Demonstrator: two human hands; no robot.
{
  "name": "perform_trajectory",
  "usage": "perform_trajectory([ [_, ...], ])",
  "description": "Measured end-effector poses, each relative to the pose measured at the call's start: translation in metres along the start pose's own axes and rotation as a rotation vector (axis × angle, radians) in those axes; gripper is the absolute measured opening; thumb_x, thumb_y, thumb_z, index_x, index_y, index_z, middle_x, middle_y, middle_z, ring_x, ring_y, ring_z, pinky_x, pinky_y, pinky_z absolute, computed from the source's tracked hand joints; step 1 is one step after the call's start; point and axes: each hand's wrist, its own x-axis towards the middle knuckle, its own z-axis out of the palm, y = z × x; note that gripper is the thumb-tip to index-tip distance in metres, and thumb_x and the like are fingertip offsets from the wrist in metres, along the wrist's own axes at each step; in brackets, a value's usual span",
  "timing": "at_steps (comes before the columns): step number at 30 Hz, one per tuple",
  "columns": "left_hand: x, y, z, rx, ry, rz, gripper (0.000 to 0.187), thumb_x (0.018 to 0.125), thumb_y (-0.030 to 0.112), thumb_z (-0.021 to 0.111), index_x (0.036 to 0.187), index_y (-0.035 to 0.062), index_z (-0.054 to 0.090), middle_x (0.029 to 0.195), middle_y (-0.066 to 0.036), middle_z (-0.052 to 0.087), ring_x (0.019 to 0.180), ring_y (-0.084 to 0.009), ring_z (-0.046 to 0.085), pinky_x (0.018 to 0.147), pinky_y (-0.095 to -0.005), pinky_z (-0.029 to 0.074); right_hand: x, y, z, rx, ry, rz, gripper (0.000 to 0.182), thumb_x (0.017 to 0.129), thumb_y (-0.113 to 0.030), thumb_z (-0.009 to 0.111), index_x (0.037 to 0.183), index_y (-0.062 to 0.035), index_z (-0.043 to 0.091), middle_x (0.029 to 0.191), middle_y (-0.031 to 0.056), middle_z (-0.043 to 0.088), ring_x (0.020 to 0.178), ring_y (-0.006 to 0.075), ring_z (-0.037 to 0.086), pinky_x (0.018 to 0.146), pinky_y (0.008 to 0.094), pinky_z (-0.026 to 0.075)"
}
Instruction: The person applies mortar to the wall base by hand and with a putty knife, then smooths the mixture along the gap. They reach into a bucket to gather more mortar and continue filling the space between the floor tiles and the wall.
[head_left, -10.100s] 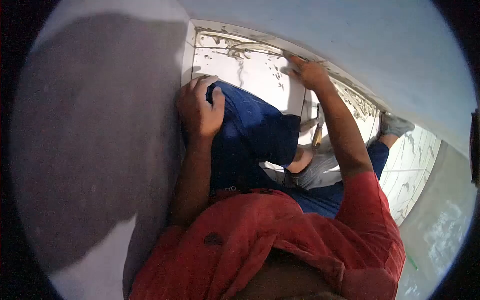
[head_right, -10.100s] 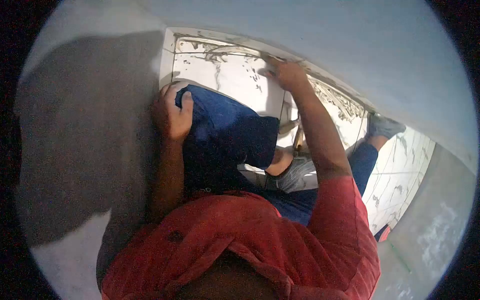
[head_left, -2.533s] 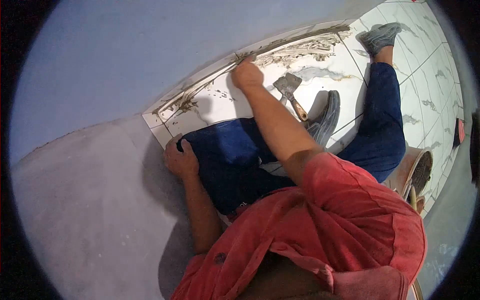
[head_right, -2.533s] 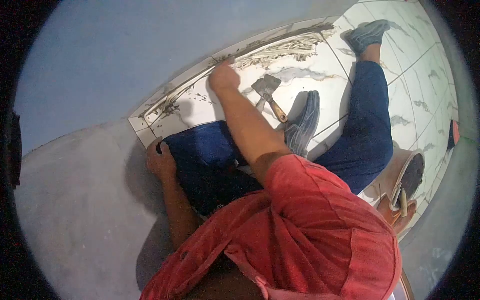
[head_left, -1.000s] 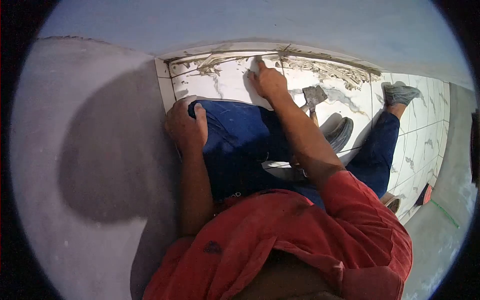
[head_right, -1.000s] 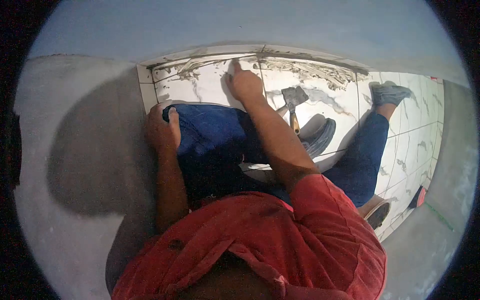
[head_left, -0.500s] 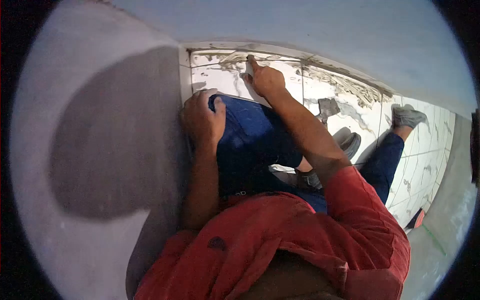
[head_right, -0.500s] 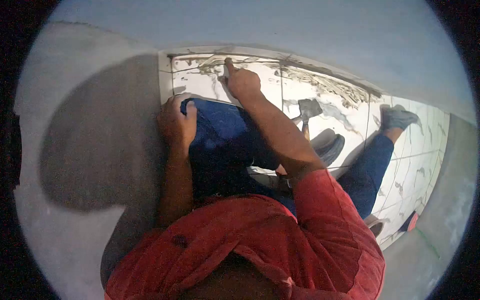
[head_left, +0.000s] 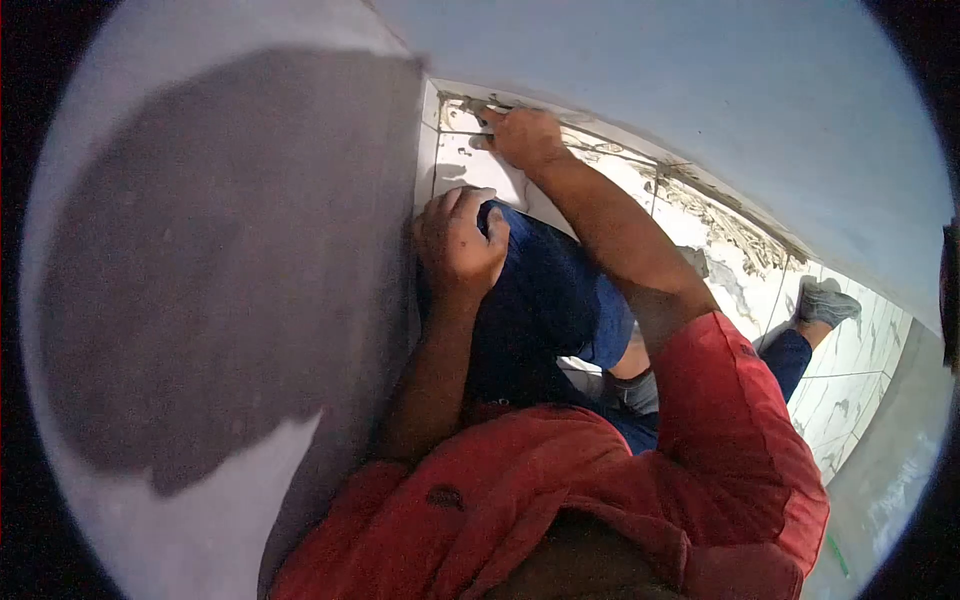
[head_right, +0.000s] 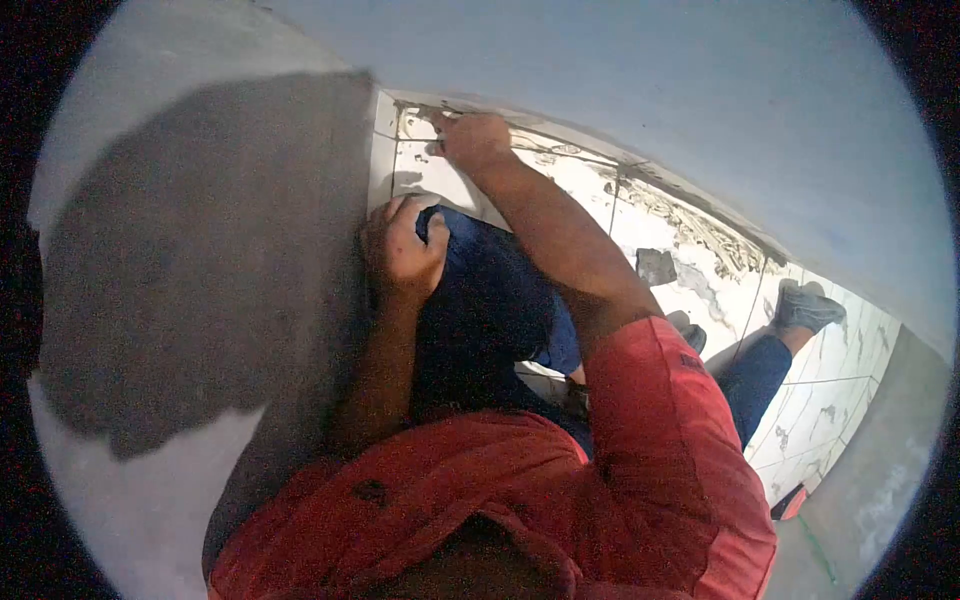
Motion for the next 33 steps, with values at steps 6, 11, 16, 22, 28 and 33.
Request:
perform_trajectory([
  [6,0.001,0.002,-0.006,-0.018,-0.015,-0.004,0.024,0.081,0.019,0.063,0.103,0.0076,0.067,0.104,-0.013,0.064,0.105,-0.0315,0.058,0.093,-0.0485,0.041,-0.067,0.059,-0.013,-0.115,-0.174,0.169,0.065,0.093,-0.061,0.044,0.15,-0.04,0.021,0.113,0.0149,0.067,0.102,0.0301,0.067,0.087,0.0449,0.055],
  [11,-0.002,0.002,-0.008,0.03,-0.001,0.019,0.026,0.082,0.021,0.062,0.104,0.0079,0.067,0.105,-0.013,0.065,0.105,-0.0314,0.058,0.093,-0.0476,0.041,-0.108,0.114,0.007,-0.18,-0.168,0.219,0.069,0.091,-0.064,0.045,0.15,-0.0415,0.018,0.107,0.0216,0.067,0.1,0.0359,0.067,0.086,0.0486,0.055],
  [16,-0.003,0.005,-0.01,0.034,0.02,0.03,0.025,0.082,0.022,0.063,0.103,0.0086,0.068,0.107,-0.012,0.066,0.104,-0.031,0.058,0.093,-0.0465,0.042,-0.143,0.134,0.005,-0.268,-0.075,0.225,0.071,0.09,-0.065,0.047,0.151,-0.0366,0.022,0.108,0.0197,0.068,0.103,0.0347,0.066,0.089,0.051,0.052],
  [22,-0.003,-0.009,0.006,0.023,0.058,0.075,0.024,0.08,0.019,0.064,0.101,0.0083,0.068,0.105,-0.012,0.066,0.102,-0.032,0.06,0.091,-0.0471,0.044,-0.103,0.075,0.001,-0.03,-0.068,0.237,0.076,0.087,-0.07,0.046,0.151,-0.0326,0.025,0.107,0.0171,0.069,0.101,0.0344,0.067,0.086,0.0473,0.054],
  [28,-0.001,0.003,-0.005,0.079,0.016,0.044,0.022,0.082,0.018,0.065,0.1,0.0064,0.068,0.103,-0.015,0.067,0.1,-0.0356,0.061,0.089,-0.0451,0.047,-0.154,0.146,0.009,-0.206,-0.109,0.234,0.074,0.088,-0.073,0.035,0.151,-0.0394,0.016,0.098,0.0181,0.068,0.088,0.0284,0.07,0.076,0.0437,0.058],
  [33,-0.003,0.003,-0.002,0.202,0.006,0.044,0.026,0.084,0.02,0.063,0.105,0.0058,0.068,0.107,-0.016,0.067,0.103,-0.036,0.061,0.092,-0.0442,0.047,-0.238,0.242,0.028,-0.199,-0.187,0.367,0.071,0.09,-0.068,0.044,0.15,-0.0361,0.024,0.094,0.0184,0.068,0.086,0.0301,0.07,0.077,0.0439,0.056],
])
